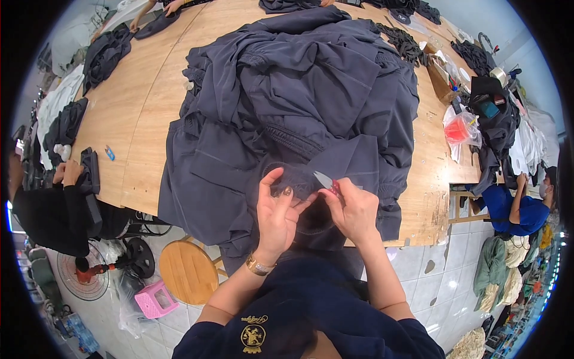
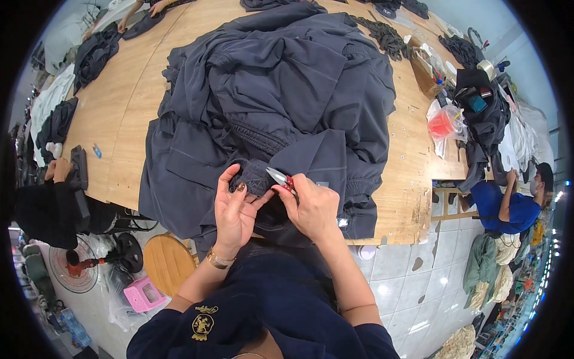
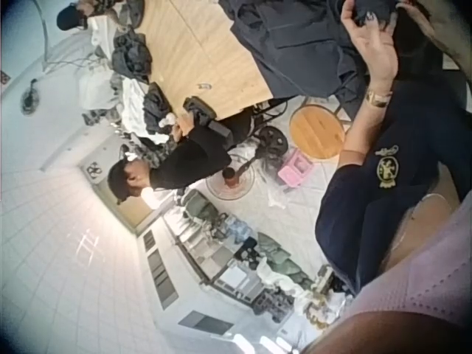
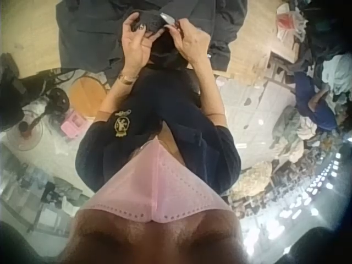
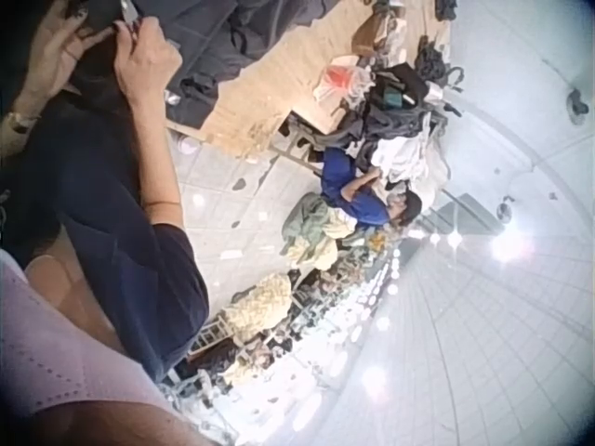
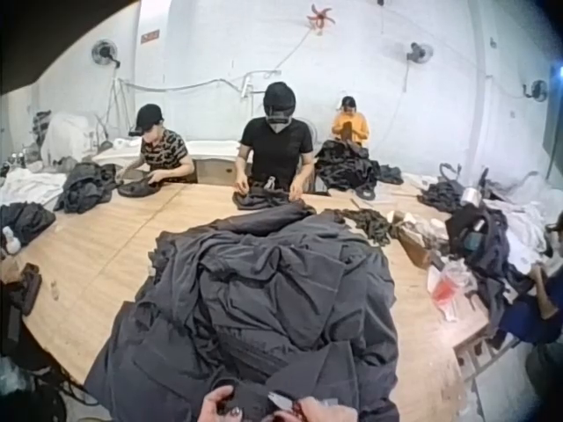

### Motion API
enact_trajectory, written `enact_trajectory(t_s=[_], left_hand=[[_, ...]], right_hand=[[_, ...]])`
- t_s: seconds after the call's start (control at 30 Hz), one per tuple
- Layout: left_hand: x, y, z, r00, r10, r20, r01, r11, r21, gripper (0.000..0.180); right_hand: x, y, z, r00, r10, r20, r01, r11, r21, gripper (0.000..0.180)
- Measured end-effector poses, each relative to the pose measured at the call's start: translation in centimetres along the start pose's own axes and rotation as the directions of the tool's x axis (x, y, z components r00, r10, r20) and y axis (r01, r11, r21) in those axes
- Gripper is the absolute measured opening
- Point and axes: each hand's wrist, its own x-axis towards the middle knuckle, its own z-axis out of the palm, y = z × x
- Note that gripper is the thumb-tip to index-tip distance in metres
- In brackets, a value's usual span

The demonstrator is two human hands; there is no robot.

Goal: Trim loose threads and inspect fabric on a pile of gray garments.

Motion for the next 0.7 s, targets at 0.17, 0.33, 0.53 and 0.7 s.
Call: enact_trajectory(t_s=[0.17, 0.33, 0.53, 0.7], left_hand=[[-0.13, -0.23, 0.21, 1.000, 0.011, -0.002, -0.011, 1.000, -0.016, 0.038], [-0.25, -0.60, 0.25, 0.999, 0.035, 0.001, -0.035, 0.999, 0.016, 0.039], [-0.34, -0.80, 0.27, 0.998, 0.055, 0.014, -0.056, 0.998, 0.030, 0.039], [-0.32, -0.49, 0.53, 0.999, 0.035, 0.003, -0.035, 0.999, -0.017, 0.037]], right_hand=[[-0.31, -0.31, 0.19, 1.000, -0.012, 0.018, 0.013, 0.998, -0.069, 0.028], [-0.32, -0.48, 0.48, 1.000, -0.020, 0.009, 0.020, 0.996, -0.088, 0.028], [-0.13, -0.44, 0.80, 1.000, -0.009, -0.015, 0.008, 0.998, -0.065, 0.027], [0.01, -0.93, 0.05, 0.975, 0.200, -0.092, -0.160, 0.931, 0.328, 0.029]])
